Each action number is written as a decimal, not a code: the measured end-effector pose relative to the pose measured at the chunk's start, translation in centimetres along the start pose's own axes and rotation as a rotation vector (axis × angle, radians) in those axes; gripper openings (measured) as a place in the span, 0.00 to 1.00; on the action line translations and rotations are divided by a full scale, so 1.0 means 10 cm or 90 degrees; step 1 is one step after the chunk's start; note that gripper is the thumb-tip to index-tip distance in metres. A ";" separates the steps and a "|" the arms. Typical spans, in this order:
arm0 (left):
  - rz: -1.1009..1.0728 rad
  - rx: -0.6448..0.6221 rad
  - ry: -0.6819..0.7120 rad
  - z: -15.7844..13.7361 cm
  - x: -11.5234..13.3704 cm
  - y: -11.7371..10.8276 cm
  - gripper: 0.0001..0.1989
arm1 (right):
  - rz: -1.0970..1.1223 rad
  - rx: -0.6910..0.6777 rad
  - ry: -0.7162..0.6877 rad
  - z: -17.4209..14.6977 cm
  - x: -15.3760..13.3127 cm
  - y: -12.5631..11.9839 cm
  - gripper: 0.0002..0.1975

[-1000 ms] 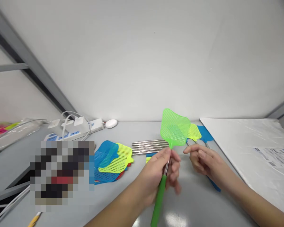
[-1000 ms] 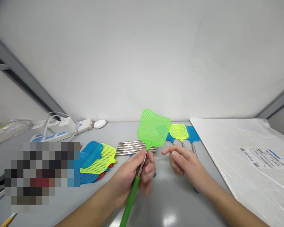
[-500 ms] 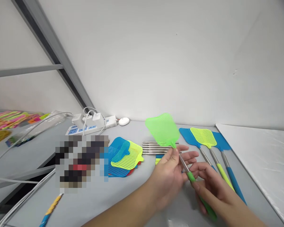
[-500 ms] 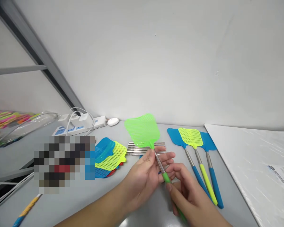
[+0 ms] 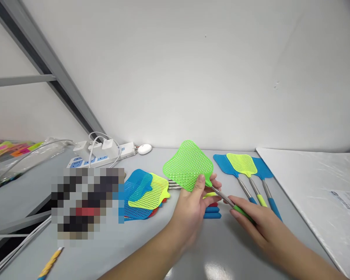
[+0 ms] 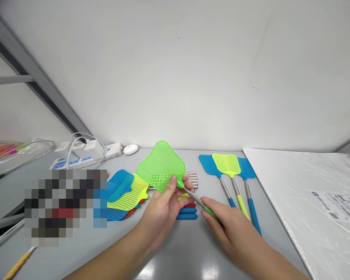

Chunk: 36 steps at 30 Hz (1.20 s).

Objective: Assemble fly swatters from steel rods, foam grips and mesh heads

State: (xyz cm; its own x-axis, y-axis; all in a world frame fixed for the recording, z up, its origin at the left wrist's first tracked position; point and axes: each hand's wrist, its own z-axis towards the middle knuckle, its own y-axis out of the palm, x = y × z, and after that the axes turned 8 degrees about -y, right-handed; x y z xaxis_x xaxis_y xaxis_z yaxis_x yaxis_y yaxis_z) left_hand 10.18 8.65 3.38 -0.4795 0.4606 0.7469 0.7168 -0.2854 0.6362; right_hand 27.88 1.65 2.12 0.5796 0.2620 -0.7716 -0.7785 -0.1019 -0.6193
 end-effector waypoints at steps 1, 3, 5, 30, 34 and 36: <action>0.003 -0.004 -0.003 0.00 0.01 0.00 0.16 | 0.087 -0.017 0.035 0.00 -0.04 -0.01 0.13; 0.007 -0.009 -0.007 0.01 0.02 -0.01 0.16 | 0.300 -0.053 0.128 0.00 -0.10 -0.03 0.14; 0.009 -0.015 -0.017 0.01 0.03 -0.01 0.16 | 0.511 -0.087 0.213 0.00 -0.12 -0.05 0.15; 0.049 0.010 0.082 0.11 0.25 -0.13 0.11 | 0.625 -0.166 0.215 0.06 0.01 -0.21 0.17; 0.049 -0.036 0.022 0.08 0.20 -0.11 0.12 | 0.583 -0.161 0.184 0.05 0.02 -0.23 0.18; 0.081 -0.070 -0.020 0.04 0.15 -0.09 0.11 | 0.611 -0.177 0.187 0.03 0.04 -0.22 0.18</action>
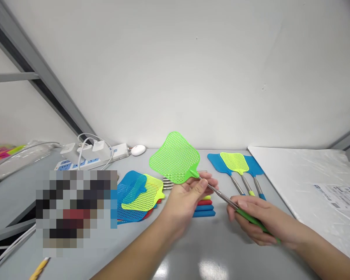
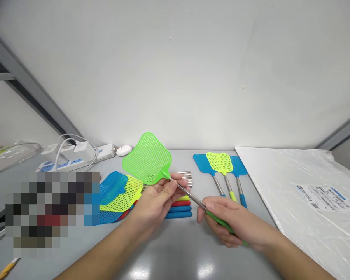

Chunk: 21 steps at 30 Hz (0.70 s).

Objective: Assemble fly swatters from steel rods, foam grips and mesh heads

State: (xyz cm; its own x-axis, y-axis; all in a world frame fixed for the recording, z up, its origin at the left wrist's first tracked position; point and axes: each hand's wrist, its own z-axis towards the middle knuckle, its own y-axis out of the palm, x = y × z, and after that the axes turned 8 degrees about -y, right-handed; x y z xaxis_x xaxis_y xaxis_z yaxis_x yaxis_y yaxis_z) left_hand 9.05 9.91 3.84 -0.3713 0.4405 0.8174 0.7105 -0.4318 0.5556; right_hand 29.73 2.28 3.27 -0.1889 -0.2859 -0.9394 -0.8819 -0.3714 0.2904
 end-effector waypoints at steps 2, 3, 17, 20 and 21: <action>0.059 -0.042 -0.048 -0.04 -0.06 0.04 0.12 | 0.019 -0.012 0.005 -0.01 0.03 0.01 0.17; 0.090 -0.054 -0.065 -0.06 -0.09 0.06 0.13 | 0.025 -0.014 0.009 -0.01 0.05 0.03 0.16; -0.063 0.173 0.253 -0.05 0.39 -0.14 0.09 | -0.511 0.142 -0.002 -0.29 -0.14 0.20 0.21; -0.083 0.173 0.279 -0.20 0.49 -0.13 0.08 | -0.673 0.176 -0.011 -0.61 -0.14 0.19 0.18; -0.087 0.171 0.281 -0.27 0.47 -0.09 0.08 | -0.710 0.180 -0.012 -0.69 -0.14 0.19 0.18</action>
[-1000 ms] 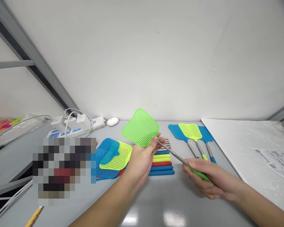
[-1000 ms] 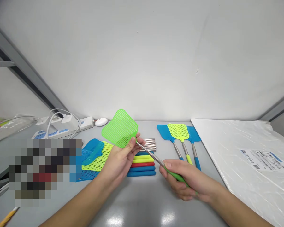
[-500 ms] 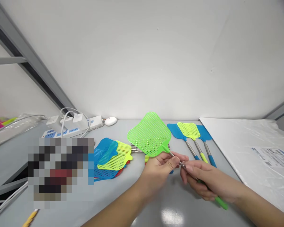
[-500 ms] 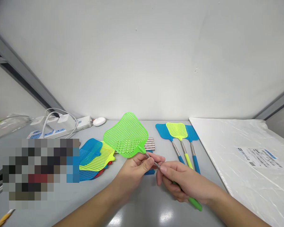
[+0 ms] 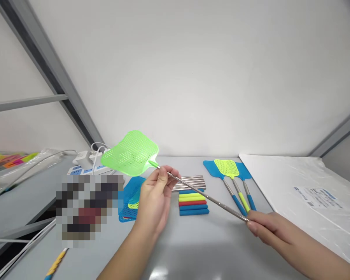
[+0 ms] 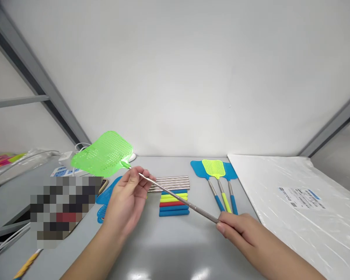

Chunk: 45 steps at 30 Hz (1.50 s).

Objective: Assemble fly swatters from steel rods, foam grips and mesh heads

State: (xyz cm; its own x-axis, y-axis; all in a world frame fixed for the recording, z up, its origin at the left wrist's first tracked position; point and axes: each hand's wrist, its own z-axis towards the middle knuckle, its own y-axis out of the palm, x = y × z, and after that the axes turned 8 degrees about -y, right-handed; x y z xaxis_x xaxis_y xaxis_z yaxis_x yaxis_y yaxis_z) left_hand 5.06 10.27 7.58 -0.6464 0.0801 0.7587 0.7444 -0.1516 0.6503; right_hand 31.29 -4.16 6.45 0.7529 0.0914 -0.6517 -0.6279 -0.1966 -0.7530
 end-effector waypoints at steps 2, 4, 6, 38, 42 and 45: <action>-0.020 0.001 0.002 -0.18 -0.04 0.06 0.08 | -0.054 0.019 -0.011 -0.10 0.00 -0.03 0.16; -0.045 0.007 0.001 -0.37 -0.13 0.15 0.08 | -0.105 0.067 -0.035 -0.11 -0.04 -0.04 0.14; -0.051 0.008 -0.008 -0.54 -0.25 0.24 0.09 | -0.173 0.131 -0.083 -0.07 -0.12 -0.02 0.13; -0.122 0.186 0.162 -0.99 -0.01 0.19 0.12 | -0.589 0.333 -0.313 -0.57 0.36 -0.04 0.15; -0.067 -0.003 -0.021 -1.10 -0.36 0.49 0.15 | -0.552 0.330 -0.305 -0.39 0.06 -0.04 0.16; -0.054 -0.015 -0.004 -1.10 -0.42 0.54 0.17 | -0.560 0.338 -0.260 -0.32 0.09 -0.03 0.19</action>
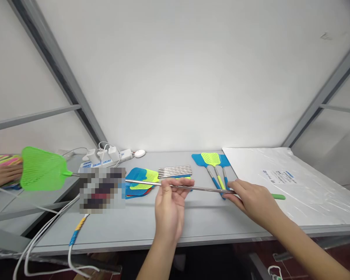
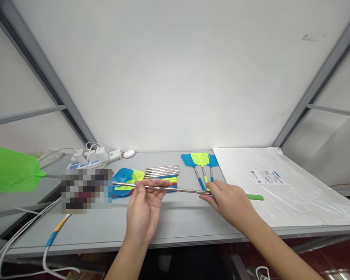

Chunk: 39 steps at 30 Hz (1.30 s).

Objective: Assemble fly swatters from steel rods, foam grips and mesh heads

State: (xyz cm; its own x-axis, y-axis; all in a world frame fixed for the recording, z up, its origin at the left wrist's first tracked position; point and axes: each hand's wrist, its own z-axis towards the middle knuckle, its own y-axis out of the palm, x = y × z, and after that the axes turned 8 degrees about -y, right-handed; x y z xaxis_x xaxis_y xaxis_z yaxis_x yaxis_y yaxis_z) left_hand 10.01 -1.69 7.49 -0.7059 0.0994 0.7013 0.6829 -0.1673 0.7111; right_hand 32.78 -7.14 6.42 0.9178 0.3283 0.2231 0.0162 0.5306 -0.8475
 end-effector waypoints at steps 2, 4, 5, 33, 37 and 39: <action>0.011 0.019 0.008 0.07 0.09 -0.06 0.16 | -0.016 -0.019 0.021 -0.08 0.07 0.10 0.22; 0.012 0.056 0.020 0.16 0.23 -0.15 0.15 | -0.018 -0.041 0.029 -0.20 0.16 0.21 0.23; -0.001 0.089 0.041 0.21 0.30 -0.19 0.15 | -0.014 -0.048 0.028 -0.25 0.20 0.26 0.23; 0.107 -0.027 -0.053 0.05 -0.44 0.16 0.18 | 0.074 -0.077 0.097 -0.02 -0.27 0.19 0.23; 0.132 -0.072 -0.135 -0.06 -0.53 0.21 0.19 | 0.138 -0.099 0.110 0.23 -0.48 0.12 0.21; 0.161 -0.076 -0.151 -0.07 -0.50 0.17 0.18 | 0.168 -0.124 0.120 0.28 -0.50 0.11 0.21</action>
State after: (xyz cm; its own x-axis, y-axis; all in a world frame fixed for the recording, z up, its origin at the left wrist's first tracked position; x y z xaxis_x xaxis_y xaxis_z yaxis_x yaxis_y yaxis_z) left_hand 14.57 -3.12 5.17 -0.4440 0.2628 0.8566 0.7940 -0.3277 0.5121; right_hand 27.07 -5.99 5.70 0.9568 0.2755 -0.0925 -0.1727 0.2829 -0.9435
